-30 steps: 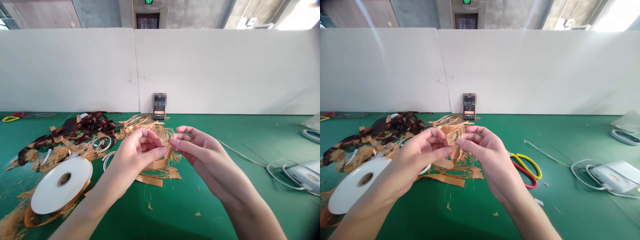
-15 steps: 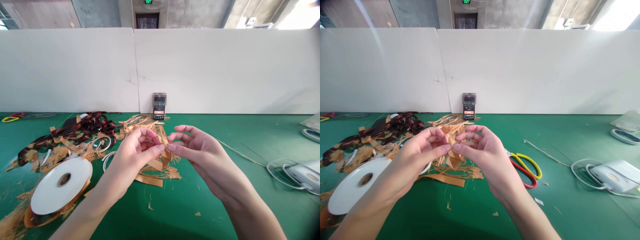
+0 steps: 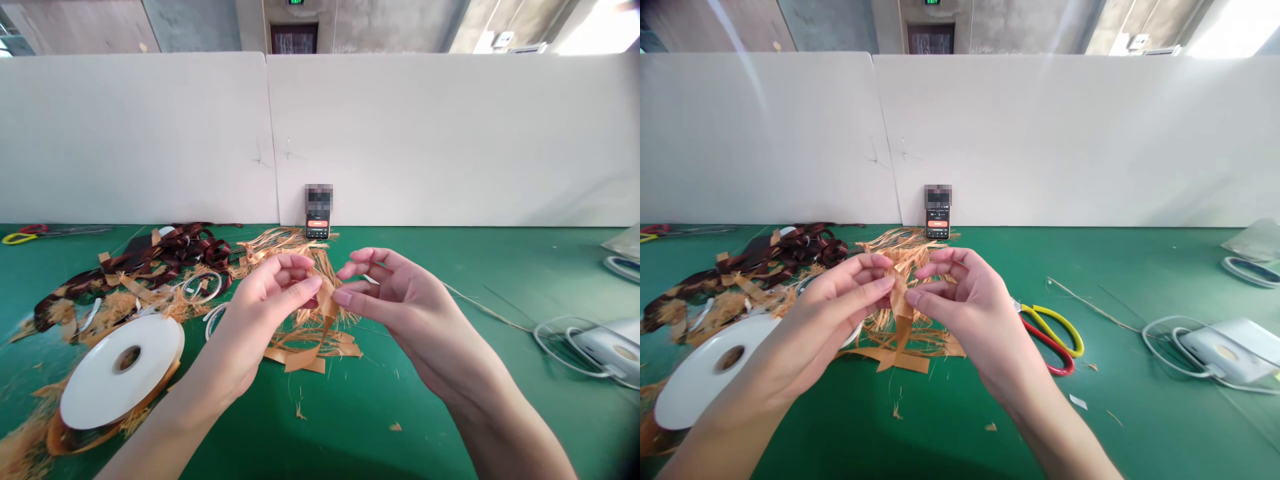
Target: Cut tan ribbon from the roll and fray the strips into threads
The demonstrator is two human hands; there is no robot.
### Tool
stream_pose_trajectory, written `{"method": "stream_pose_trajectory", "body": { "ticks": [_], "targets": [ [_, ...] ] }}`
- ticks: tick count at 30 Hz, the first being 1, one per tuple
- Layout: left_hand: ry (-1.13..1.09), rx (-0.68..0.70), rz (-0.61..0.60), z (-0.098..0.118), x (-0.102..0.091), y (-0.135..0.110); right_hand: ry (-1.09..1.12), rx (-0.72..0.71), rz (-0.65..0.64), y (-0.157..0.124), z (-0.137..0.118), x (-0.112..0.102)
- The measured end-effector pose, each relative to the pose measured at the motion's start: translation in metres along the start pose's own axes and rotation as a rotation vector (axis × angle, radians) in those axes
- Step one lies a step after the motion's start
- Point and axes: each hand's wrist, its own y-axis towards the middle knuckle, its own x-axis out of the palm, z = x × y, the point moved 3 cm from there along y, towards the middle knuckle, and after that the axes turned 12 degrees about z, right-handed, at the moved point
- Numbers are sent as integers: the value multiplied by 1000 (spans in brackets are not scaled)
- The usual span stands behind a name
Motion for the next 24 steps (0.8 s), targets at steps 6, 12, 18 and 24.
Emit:
{"method": "stream_pose_trajectory", "body": {
  "ticks": [6, 12, 18, 24],
  "targets": [
    [44, 27, 3, 1, 2, -2, -33, 3, 24, -1, -3, 0],
    [47, 11, 38, 2, 3, -5, 4, 16, 50, 1, -6, -1],
    [84, 60, 8, 3, 6, -7, 33, 53, -26, 0, 0, 1],
    [162, 55, -62, 2, 6, -5, 24, 49, 25, 1, 1, 1]
  ]
}}
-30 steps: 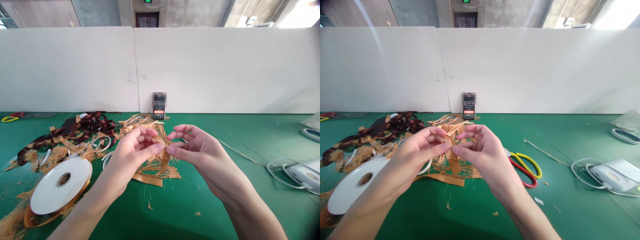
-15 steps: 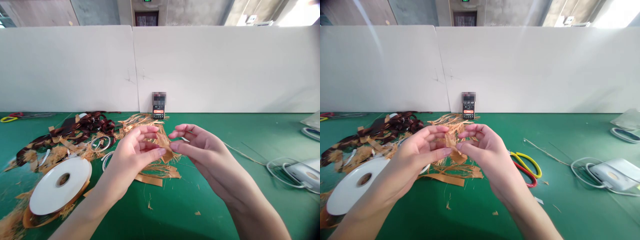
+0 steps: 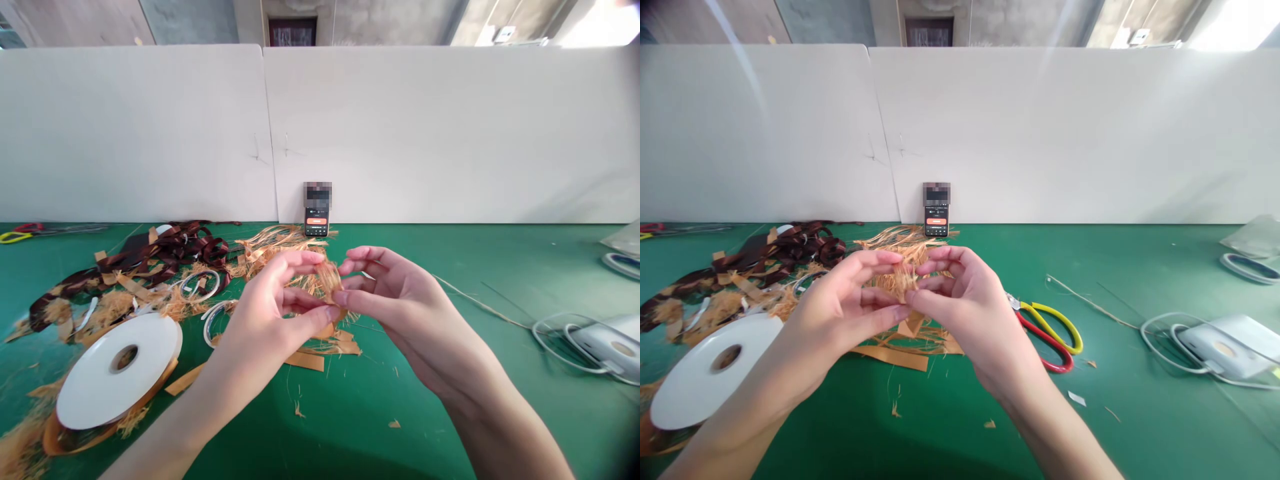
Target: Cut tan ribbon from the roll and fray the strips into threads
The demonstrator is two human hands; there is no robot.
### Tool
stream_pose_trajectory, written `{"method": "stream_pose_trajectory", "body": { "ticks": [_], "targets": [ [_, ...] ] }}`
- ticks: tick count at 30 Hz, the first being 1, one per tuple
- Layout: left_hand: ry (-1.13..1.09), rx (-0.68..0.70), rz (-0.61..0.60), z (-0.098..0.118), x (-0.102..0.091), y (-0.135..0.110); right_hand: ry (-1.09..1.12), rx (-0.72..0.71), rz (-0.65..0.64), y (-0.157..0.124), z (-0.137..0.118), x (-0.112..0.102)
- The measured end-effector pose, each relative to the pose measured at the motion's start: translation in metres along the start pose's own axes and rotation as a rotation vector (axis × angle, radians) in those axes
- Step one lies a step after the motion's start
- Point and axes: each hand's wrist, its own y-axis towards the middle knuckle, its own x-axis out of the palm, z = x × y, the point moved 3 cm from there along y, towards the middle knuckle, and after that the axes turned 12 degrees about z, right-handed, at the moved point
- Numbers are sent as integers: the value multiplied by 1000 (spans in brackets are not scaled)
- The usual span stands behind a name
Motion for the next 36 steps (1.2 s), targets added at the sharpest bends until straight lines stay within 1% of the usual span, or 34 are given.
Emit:
{"method": "stream_pose_trajectory", "body": {
  "ticks": [5, 8, 10, 15, 21, 27, 30, 32, 36],
  "targets": [
    [10, 41, 38, 2, -3, -2, 29, -20, 48, 2, -4, -2],
    [36, 42, 13, 2, -3, -3, 62, -1, 67, 2, -5, -4],
    [47, 35, 1, 2, -3, -3, 82, 19, 55, 2, -4, -4],
    [29, 23, 27, 3, 0, -5, 84, 41, -29, 2, -1, -1],
    [7, 36, 85, 3, 1, -5, 110, 14, 54, 6, -2, -5],
    [-54, -10, 98, -2, 0, -2, 99, -7, 76, 6, -3, -7],
    [-18, -17, 73, -5, -1, 1, 99, -16, 84, 7, -2, -8],
    [45, -10, 27, -6, -2, 2, 94, -22, 85, 7, -3, -8],
    [147, 66, -55, -9, -4, 2, 53, -16, 81, 7, -3, -9]
  ]
}}
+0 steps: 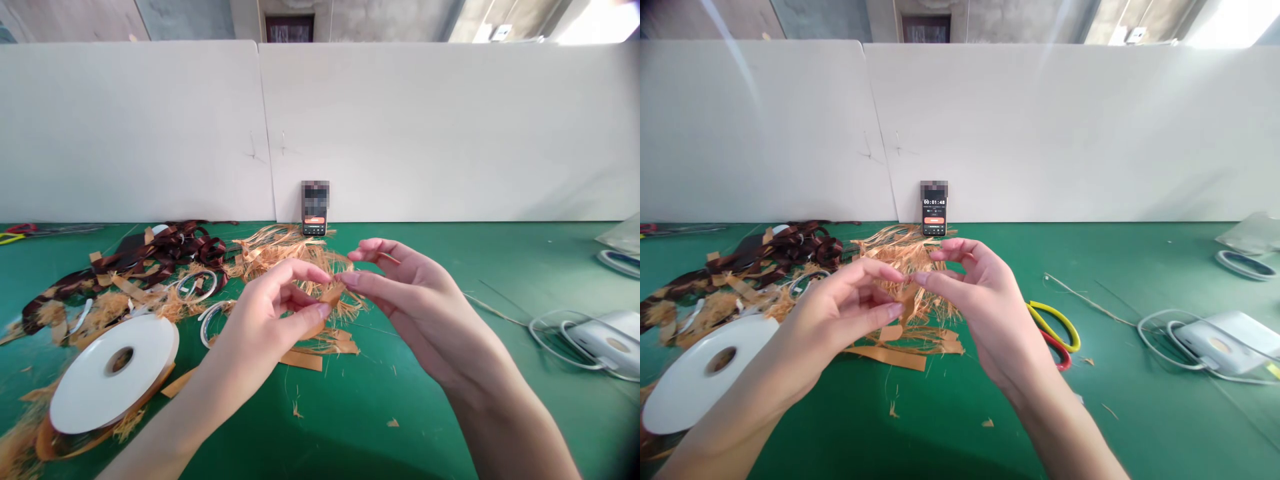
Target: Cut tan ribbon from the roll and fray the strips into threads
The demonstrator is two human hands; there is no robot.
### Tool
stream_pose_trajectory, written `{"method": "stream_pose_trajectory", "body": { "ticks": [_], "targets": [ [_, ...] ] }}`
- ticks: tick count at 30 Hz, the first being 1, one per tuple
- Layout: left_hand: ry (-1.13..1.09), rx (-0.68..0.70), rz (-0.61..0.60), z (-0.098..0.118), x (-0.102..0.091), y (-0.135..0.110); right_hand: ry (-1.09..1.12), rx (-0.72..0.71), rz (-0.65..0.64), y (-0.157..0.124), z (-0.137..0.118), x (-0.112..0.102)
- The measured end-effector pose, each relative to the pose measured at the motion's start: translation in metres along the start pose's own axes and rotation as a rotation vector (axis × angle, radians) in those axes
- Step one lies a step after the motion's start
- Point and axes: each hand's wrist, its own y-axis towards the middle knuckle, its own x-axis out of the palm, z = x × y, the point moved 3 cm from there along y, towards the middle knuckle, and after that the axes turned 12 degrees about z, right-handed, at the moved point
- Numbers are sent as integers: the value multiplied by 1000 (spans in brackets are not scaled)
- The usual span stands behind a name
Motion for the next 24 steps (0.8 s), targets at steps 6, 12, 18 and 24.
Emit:
{"method": "stream_pose_trajectory", "body": {
  "ticks": [6, 12, 18, 24],
  "targets": [
    [12, -8, 114, 5, -1, -3, -93, -35, 13, 2, -1, -3],
    [-2, -41, 138, 8, 0, -5, -237, -54, -30, 3, 0, -6],
    [21, -51, 138, 8, 0, -4, -472, 12, -181, 4, 2, -10],
    [46, -60, 128, 10, 1, -5, -555, -327, 124, 7, -12, -18]
  ]
}}
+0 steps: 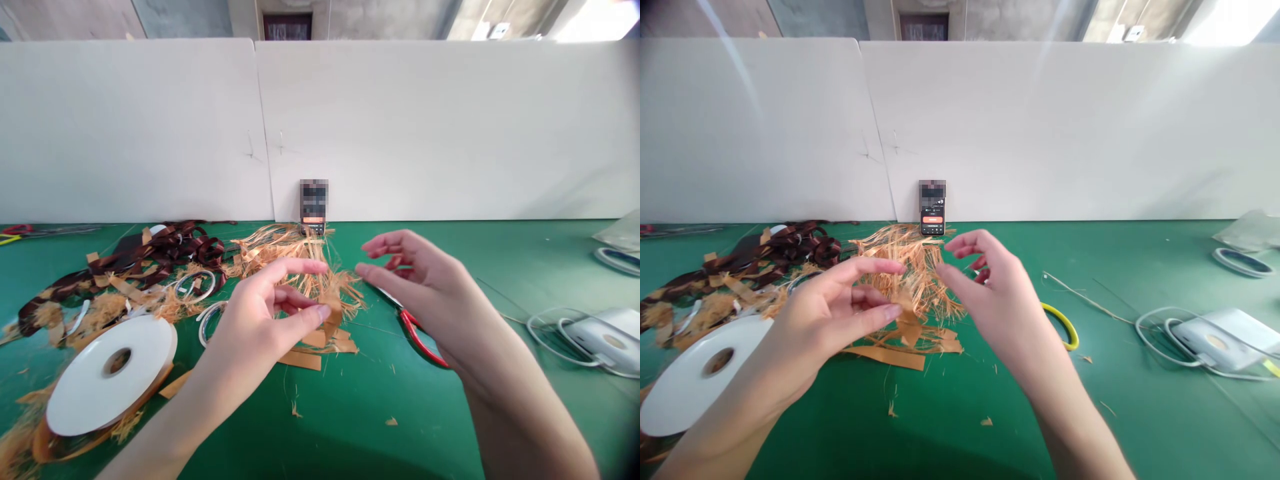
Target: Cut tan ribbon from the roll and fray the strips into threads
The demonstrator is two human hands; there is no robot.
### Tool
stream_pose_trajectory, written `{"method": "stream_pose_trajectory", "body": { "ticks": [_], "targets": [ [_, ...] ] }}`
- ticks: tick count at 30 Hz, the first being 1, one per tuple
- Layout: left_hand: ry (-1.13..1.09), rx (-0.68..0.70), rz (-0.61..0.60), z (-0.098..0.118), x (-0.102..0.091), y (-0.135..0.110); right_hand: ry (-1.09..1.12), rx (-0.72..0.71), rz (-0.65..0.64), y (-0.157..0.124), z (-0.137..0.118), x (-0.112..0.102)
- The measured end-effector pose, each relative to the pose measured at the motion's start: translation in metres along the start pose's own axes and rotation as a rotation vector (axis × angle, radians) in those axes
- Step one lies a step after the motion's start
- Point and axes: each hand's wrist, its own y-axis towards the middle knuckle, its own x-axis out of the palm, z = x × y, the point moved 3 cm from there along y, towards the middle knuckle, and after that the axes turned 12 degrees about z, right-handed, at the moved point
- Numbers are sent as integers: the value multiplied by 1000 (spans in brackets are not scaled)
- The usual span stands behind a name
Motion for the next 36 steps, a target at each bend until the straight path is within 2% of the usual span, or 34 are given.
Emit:
{"method": "stream_pose_trajectory", "body": {
  "ticks": [2, 3, 7, 10, 14, 21, 25, 29, 36],
  "targets": [
    [24, -15, -15, 1, 1, -1, 34, -95, 112, -3, -7, -3],
    [32, -23, -22, 1, 1, -1, 57, -112, 100, -5, -10, -2],
    [28, -42, -41, 2, 2, -2, 125, -25, -144, -13, -15, 9],
    [22, -35, -58, 2, 3, -3, 120, 75, -256, -13, -9, 14],
    [11, -14, -72, 2, 3, -2, 116, 125, -350, -9, -2, 15],
    [5, 2, -95, 3, 4, -3, 135, 141, -421, -7, -1, 15],
    [23, 8, -139, 5, 4, -3, 134, 157, -523, -8, 0, 18],
    [61, 45, -205, 4, 3, -2, 111, 166, -498, -6, 0, 16],
    [81, 103, -186, 4, 3, -1, 52, 143, -497, -6, 2, 14]
  ]
}}
